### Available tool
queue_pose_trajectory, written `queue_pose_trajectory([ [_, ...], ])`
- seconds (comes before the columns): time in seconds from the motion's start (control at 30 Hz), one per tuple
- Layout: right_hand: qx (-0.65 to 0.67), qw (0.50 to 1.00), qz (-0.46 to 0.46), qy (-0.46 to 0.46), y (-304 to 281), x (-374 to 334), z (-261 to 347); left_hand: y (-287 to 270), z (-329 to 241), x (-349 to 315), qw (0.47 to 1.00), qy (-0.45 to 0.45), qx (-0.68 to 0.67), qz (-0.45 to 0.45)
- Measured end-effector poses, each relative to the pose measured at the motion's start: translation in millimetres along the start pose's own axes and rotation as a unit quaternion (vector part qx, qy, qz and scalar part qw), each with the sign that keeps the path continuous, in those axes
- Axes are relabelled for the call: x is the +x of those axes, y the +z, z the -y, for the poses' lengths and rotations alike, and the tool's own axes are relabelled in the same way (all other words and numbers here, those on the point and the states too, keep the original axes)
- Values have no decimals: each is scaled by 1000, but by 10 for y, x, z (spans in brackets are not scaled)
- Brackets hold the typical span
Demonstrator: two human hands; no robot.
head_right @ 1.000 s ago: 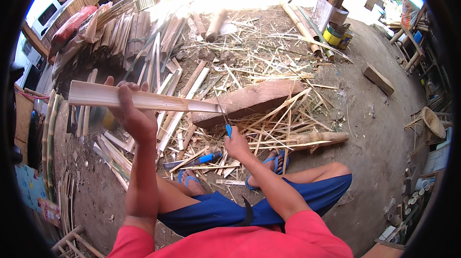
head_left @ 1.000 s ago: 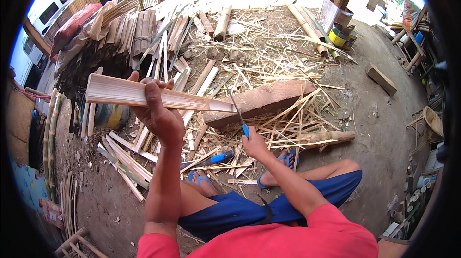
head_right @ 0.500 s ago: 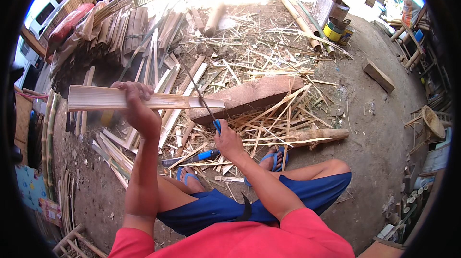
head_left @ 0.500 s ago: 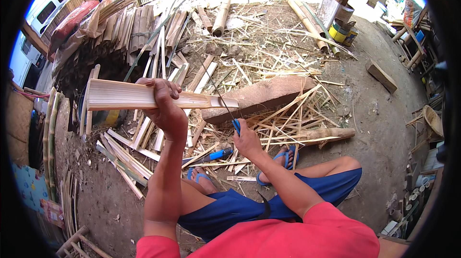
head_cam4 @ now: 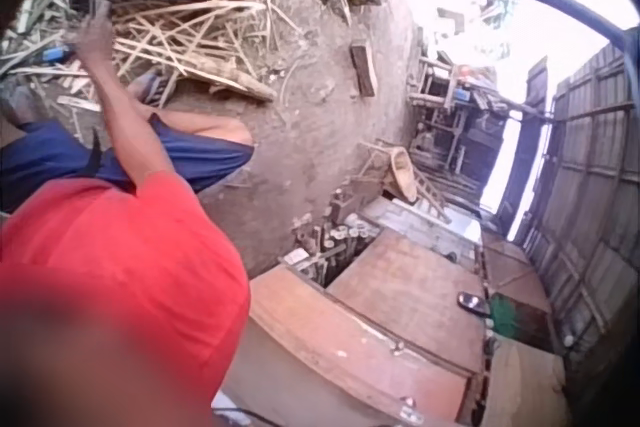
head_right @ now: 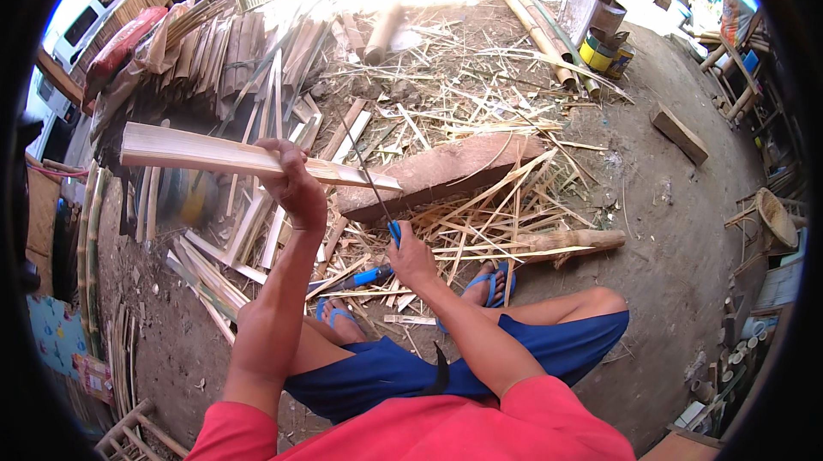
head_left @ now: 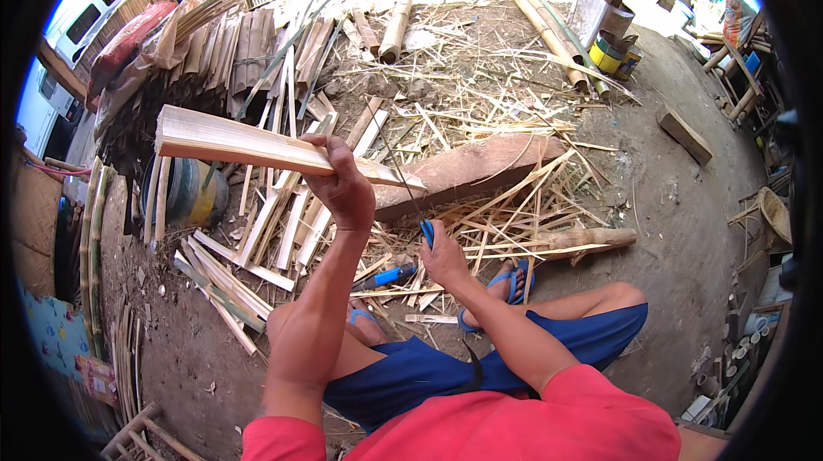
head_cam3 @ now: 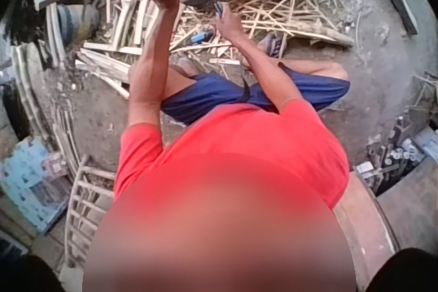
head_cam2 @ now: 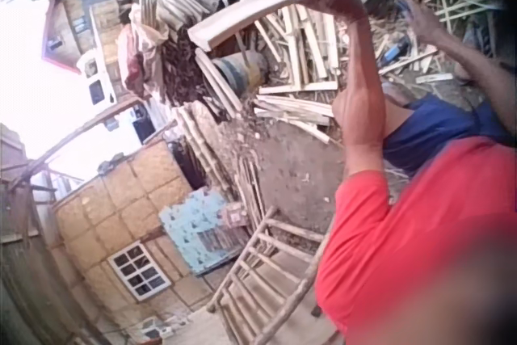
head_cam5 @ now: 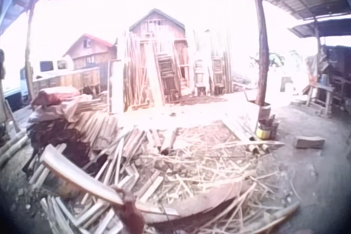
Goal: The person sits on the ground and uses a knife to shave thin strips from a wooden plank. They repeatedly hold the plank in one hand and draw the knife along its surface, then place the shaved pieces on the ground.
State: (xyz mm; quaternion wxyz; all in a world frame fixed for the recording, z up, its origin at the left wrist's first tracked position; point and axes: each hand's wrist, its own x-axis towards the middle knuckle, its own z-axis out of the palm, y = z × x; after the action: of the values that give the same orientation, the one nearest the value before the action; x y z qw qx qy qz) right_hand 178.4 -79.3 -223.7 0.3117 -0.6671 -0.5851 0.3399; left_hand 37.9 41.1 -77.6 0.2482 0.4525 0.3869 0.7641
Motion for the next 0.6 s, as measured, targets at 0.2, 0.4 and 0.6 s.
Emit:
queue_pose_trajectory([
  [0.2,-81,984,75,138,-7,308,-1064,-204,651,-363,974,-90,167,122],
  [0.4,-22,993,44,110,92,31,-1019,-518,763,-126,910,-252,201,260],
  [0.6,-40,996,61,50,23,12,-653,-1288,125,969,953,-197,211,85],
])
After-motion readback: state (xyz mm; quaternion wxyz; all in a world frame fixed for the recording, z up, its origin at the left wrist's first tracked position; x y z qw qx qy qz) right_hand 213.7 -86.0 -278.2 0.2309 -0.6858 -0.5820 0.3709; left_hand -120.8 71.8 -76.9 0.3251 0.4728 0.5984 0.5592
